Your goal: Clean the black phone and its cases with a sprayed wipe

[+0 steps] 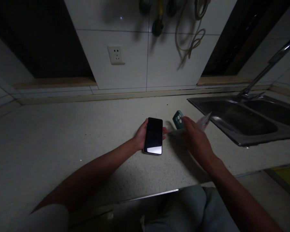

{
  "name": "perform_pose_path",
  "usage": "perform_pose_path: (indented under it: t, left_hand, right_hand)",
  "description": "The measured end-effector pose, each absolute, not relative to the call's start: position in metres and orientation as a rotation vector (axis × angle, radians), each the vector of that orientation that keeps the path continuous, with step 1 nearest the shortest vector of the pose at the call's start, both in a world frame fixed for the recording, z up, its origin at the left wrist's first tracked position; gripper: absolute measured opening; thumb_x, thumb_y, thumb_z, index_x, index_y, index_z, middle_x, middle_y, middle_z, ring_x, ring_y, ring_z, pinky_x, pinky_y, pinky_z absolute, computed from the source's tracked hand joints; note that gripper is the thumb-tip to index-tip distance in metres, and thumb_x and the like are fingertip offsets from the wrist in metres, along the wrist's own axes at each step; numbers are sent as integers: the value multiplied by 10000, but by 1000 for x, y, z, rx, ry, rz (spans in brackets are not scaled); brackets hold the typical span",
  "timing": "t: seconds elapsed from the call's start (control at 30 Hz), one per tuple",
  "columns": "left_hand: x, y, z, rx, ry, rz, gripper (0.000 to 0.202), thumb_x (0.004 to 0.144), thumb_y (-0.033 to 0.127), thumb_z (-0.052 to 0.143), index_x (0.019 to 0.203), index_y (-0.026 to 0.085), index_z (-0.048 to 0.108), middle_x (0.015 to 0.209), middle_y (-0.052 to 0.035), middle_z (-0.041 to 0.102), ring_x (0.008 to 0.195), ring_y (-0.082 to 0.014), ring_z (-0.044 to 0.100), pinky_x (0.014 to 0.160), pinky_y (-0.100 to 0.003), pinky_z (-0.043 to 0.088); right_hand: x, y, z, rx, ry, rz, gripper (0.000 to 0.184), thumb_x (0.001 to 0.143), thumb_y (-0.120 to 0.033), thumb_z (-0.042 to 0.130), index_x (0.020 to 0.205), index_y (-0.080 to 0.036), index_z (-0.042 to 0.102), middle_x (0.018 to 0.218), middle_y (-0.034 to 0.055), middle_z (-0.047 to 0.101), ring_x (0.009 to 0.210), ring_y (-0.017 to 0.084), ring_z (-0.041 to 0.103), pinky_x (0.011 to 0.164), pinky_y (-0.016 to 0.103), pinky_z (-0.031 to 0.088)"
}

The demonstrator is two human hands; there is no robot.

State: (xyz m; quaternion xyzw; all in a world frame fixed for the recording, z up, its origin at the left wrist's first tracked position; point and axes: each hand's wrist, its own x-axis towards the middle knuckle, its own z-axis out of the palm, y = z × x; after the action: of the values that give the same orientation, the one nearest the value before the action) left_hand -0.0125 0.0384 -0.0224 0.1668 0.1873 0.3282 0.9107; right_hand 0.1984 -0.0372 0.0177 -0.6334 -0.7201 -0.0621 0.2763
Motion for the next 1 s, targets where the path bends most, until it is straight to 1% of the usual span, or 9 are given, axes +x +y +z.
perform_pose_path:
  t: [0.07, 0.13, 0.2, 0.27, 0.37, 0.53, 0.8, 0.9, 1.0]
  left_hand:
    - [-12, 37, -21, 345, 381, 699, 704, 999, 625, 305, 1254, 52, 624, 1102, -220, 735, 1031, -318, 717, 934, -448, 517]
    - [-12, 37, -21, 353, 391, 737, 720, 998, 638, 291, 1230, 53, 642, 1079, -206, 743, 966, -299, 729, 901, -429, 527]
    - [-13, 36, -21, 364, 421, 765, 738, 994, 654, 277, 1195, 58, 663, 1021, -185, 755, 846, -270, 734, 838, -406, 541]
    - [-14, 34, -22, 371, 466, 769, 747, 978, 684, 292, 1165, 76, 684, 958, -166, 762, 771, -270, 724, 799, -419, 545]
    - [-14, 32, -21, 355, 520, 810, 733, 950, 715, 349, 1179, 109, 691, 962, -155, 762, 864, -313, 724, 853, -472, 535]
    - [-14, 32, -12, 329, 519, 918, 704, 943, 703, 403, 1251, 126, 665, 1048, -149, 756, 989, -322, 708, 958, -502, 498]
    - [-18, 38, -15, 283, 503, 870, 654, 948, 681, 417, 1235, 149, 666, 1057, -130, 758, 978, -304, 710, 955, -479, 493]
    - [-20, 40, -20, 293, 545, 873, 618, 954, 660, 419, 1153, 145, 696, 963, -122, 763, 888, -284, 718, 896, -445, 520]
    - [-24, 43, -22, 337, 543, 847, 709, 957, 688, 347, 1113, 100, 711, 893, -150, 753, 797, -280, 712, 807, -419, 539]
  right_hand:
    - [200, -33, 13, -1534, -1798, -131, 554, 795, -64, 463, 1333, -144, 571, 1428, 190, 591, 1316, 342, 568, 1074, 538, 479]
    - [197, -29, 10, -1407, -1659, 24, 516, 782, -127, 504, 1288, -167, 594, 1370, 170, 634, 1269, 329, 598, 1053, 535, 486]
    - [191, -25, 8, -1346, -1502, 316, 503, 770, -194, 533, 1269, -189, 592, 1317, 150, 660, 1136, 305, 667, 917, 479, 555]
    - [181, -20, 7, -1313, -1285, 602, 488, 728, -240, 568, 1213, -204, 606, 1280, 131, 674, 988, 271, 704, 771, 399, 573]
    - [167, -16, 4, -1267, -1008, 850, 447, 628, -241, 638, 1074, -214, 638, 1218, 99, 697, 902, 231, 698, 698, 324, 542]
    - [150, -14, -2, -1109, -767, 1250, 518, 544, -188, 717, 1055, -200, 630, 845, 20, 737, 691, 184, 654, 618, 293, 493]
    - [156, -17, -5, -1098, -665, 1254, 490, 522, -161, 712, 1003, -191, 623, 772, -1, 735, 681, 183, 661, 613, 279, 483]
    - [160, -17, -10, -1127, -696, 1164, 486, 553, -168, 677, 1031, -199, 599, 792, -2, 735, 692, 181, 665, 624, 281, 491]
    - [162, -17, -14, -1145, -777, 982, 473, 615, -194, 653, 1079, -216, 564, 873, 18, 746, 713, 182, 675, 628, 289, 505]
